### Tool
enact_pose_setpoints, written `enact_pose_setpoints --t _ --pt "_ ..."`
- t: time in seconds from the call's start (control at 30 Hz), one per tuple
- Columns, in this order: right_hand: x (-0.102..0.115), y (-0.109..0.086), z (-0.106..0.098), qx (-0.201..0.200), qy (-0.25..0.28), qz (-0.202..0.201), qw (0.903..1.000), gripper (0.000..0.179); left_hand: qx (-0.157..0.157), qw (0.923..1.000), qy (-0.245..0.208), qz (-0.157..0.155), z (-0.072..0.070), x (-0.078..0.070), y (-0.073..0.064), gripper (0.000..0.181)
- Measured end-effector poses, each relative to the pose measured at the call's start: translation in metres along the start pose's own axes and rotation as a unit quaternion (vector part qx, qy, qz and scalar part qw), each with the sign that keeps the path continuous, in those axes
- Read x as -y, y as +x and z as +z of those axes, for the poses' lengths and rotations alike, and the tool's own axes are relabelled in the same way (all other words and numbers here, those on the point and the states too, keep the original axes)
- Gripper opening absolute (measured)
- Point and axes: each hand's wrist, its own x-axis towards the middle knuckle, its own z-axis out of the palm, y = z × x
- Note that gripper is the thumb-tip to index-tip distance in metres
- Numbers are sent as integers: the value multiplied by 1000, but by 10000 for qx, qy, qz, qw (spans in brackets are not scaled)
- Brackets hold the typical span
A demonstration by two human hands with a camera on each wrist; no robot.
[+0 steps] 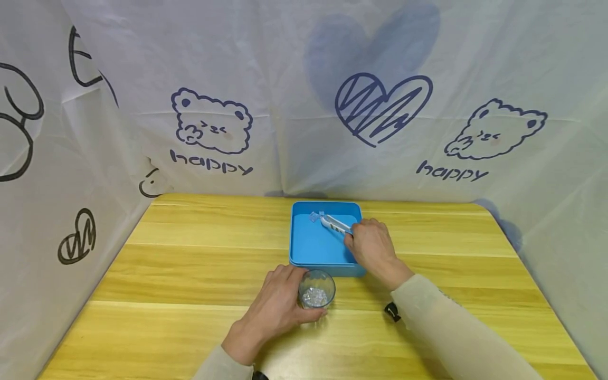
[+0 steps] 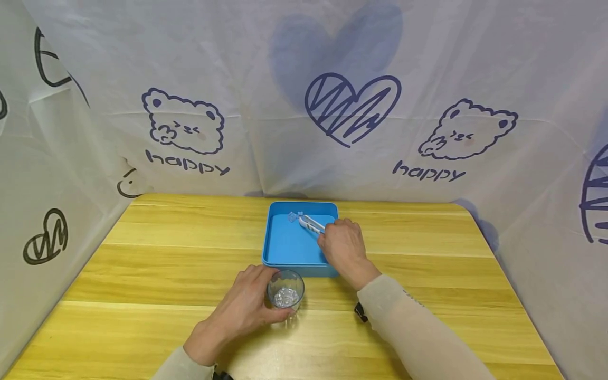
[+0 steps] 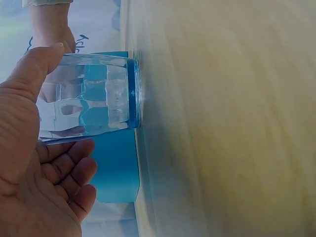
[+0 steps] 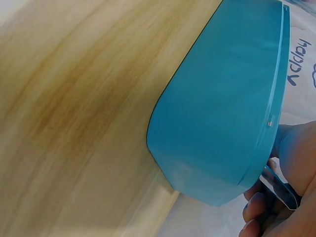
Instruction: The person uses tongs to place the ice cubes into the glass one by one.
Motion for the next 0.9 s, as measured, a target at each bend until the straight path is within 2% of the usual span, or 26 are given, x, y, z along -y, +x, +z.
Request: enact_pose_setpoints --t 0.67,0.9 --pt "1 -1 2 -19 -24 11 10000 34 21 10000 -7 36 2 3 0 93" --pt "-1 -4 -1 -165 87 -105 9998 34 -46 9999 50 99 2 4 0 92"
